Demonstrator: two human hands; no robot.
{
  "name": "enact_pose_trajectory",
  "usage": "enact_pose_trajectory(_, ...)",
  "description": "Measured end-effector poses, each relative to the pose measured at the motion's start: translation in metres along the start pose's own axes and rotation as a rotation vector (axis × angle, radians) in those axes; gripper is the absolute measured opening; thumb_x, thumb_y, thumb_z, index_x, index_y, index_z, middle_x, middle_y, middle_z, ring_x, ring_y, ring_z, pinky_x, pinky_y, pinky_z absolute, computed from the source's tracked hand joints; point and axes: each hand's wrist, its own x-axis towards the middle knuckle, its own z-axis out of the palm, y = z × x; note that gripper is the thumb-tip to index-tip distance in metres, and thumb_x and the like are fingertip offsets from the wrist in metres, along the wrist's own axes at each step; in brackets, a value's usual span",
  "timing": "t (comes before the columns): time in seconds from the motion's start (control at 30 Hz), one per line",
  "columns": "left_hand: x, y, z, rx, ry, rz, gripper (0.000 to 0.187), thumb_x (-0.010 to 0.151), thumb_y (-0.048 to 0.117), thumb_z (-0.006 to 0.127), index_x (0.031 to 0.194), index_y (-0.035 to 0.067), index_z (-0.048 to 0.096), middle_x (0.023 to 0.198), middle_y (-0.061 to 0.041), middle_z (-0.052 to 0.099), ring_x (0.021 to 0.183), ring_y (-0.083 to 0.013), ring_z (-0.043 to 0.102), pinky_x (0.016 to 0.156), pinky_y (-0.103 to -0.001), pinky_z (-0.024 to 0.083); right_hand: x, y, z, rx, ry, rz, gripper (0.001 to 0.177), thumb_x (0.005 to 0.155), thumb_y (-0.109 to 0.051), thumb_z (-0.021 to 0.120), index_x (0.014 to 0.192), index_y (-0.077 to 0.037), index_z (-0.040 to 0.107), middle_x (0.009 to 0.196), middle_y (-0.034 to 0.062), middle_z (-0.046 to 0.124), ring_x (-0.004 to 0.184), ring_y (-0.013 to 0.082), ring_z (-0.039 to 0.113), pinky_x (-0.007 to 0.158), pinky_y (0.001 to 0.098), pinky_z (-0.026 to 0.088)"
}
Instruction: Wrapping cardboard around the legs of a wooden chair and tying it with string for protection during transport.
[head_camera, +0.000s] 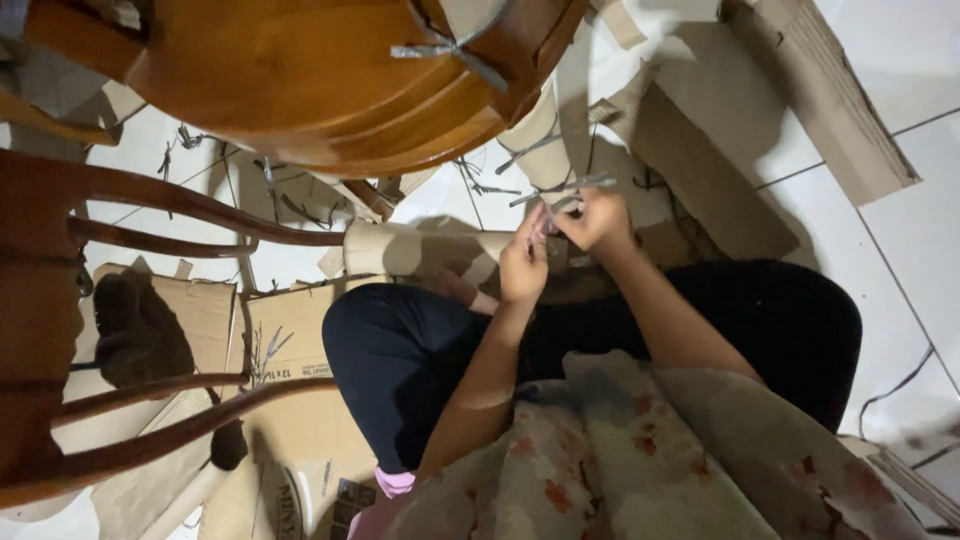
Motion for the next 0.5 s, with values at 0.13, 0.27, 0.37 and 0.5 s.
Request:
enact_pose_trajectory(0.13,0.008,-0.023,0.009,-0.126,-0.011,0.053,0.058,0.096,-0.010,0.050,0.149,0.012,0.053,0.131,-0.020,0.066,0.127,-0.0250,0.059,0.107,-0.036,0.051,0.019,-0.032,-0.026,0.159,0.052,-0.017,0.035,0.071,-0.025,0.082,0.058,-0.013,0.051,0.040,0.0048,0.049,0.042,0.0277,0.057,0.046,0.0242,0.045)
enact_pose_trajectory(0.27,0.017,-0.025,0.008,-0.257,-0.010,0.061,0.062,0.088,-0.017,0.049,0.147,0.001,0.052,0.132,-0.028,0.060,0.128,-0.0290,0.057,0.110,-0.040,0.049,0.031,-0.046,-0.036,0.212,-0.008,0.087,0.035,0.072,-0.019,0.082,0.055,-0.011,0.052,0.038,0.0046,0.049,0.039,0.0261,0.055,0.042,0.0255,0.043)
enact_pose_trajectory(0.37,0.024,-0.021,0.002,-0.245,0.015,0.044,0.060,0.085,-0.016,0.054,0.143,-0.003,0.054,0.131,-0.029,0.059,0.128,-0.0303,0.056,0.110,-0.042,0.048,0.039,-0.058,-0.040,0.235,-0.034,0.169,0.025,0.071,-0.021,0.083,0.065,-0.012,0.061,0.043,0.0040,0.054,0.045,0.0239,0.061,0.045,0.0288,0.047)
enact_pose_trajectory(0.5,0.032,-0.010,-0.004,-0.096,0.057,0.068,0.057,0.082,-0.008,0.064,0.139,-0.003,0.058,0.126,-0.025,0.066,0.124,-0.0274,0.060,0.103,-0.037,0.052,0.061,-0.085,-0.050,0.339,-0.019,0.184,0.039,0.075,-0.028,0.089,0.063,-0.006,0.059,0.045,0.0125,0.054,0.049,0.0329,0.064,0.046,0.0330,0.047)
